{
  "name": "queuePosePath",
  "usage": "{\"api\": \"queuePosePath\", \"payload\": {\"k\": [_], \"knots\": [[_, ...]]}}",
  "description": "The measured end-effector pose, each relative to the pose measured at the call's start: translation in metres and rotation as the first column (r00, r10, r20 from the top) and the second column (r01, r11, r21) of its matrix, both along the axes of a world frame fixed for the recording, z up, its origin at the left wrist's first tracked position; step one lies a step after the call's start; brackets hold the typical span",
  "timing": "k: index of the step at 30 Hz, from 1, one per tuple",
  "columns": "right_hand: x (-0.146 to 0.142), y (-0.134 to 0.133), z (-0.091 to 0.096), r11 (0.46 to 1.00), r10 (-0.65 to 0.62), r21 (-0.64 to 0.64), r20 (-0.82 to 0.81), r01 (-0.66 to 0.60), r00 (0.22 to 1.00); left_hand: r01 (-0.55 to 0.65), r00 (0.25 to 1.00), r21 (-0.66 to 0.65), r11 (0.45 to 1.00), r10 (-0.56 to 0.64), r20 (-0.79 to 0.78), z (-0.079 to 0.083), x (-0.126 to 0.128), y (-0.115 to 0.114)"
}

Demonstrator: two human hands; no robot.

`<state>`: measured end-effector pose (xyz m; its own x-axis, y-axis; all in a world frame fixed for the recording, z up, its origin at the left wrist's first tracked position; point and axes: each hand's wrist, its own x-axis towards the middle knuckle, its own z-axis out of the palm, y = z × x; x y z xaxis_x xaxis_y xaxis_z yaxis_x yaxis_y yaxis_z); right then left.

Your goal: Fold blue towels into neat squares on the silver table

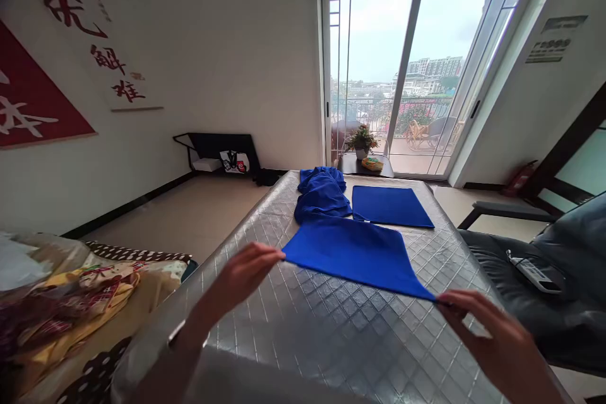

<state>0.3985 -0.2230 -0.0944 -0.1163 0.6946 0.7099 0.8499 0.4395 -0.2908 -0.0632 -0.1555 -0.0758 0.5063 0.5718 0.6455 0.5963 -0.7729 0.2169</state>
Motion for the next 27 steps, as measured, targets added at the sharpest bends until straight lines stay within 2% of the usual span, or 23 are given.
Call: {"api": "queuePosePath", "payload": {"k": [1,3,4,5,7,9,12,18,23,25,27], "knots": [[-0.003,-0.004,-0.026,0.995,0.091,-0.042,-0.037,-0.092,0.995,-0.005,1.000,-0.060,0.998,0.003,-0.020,-0.027,0.001,-0.008],[-0.009,-0.011,-0.074,0.973,0.149,-0.166,-0.067,-0.158,0.987,-0.031,0.997,-0.169,0.985,0.019,-0.072,-0.077,0.003,-0.021],[-0.011,-0.013,-0.094,0.961,0.153,-0.225,-0.064,-0.164,0.986,-0.052,0.994,-0.227,0.972,0.028,-0.106,-0.097,0.005,-0.027],[-0.012,-0.016,-0.110,0.948,0.145,-0.279,-0.052,-0.154,0.988,-0.079,0.990,-0.273,0.959,0.045,-0.131,-0.112,0.006,-0.032],[-0.011,-0.021,-0.132,0.928,0.125,-0.352,-0.014,-0.122,0.992,-0.129,0.983,-0.332,0.934,0.078,-0.163,-0.131,0.008,-0.041],[-0.008,-0.027,-0.143,0.925,0.109,-0.370,0.027,-0.092,0.994,-0.163,0.980,-0.343,0.925,0.113,-0.163,-0.137,0.008,-0.047],[-0.002,-0.033,-0.148,0.937,0.104,-0.341,0.084,-0.069,0.991,-0.191,0.977,-0.319,0.928,0.148,-0.153,-0.140,0.006,-0.049],[-0.009,-0.039,-0.137,0.933,0.132,-0.353,0.175,-0.063,0.976,-0.244,0.959,-0.232,0.942,0.199,-0.201,-0.148,0.008,-0.053],[-0.041,-0.023,-0.123,0.909,0.030,-0.409,0.268,0.085,0.963,-0.272,0.949,-0.268,0.924,0.211,-0.236,-0.144,0.004,-0.063],[-0.060,-0.010,-0.127,0.910,-0.041,-0.390,0.248,0.138,0.968,-0.311,0.937,-0.270,0.911,0.247,-0.247,-0.138,0.007,-0.065],[-0.078,0.002,-0.137,0.911,-0.097,-0.371,0.235,0.181,0.967,-0.324,0.936,-0.263,0.909,0.267,-0.230,-0.130,0.021,-0.061]]}}
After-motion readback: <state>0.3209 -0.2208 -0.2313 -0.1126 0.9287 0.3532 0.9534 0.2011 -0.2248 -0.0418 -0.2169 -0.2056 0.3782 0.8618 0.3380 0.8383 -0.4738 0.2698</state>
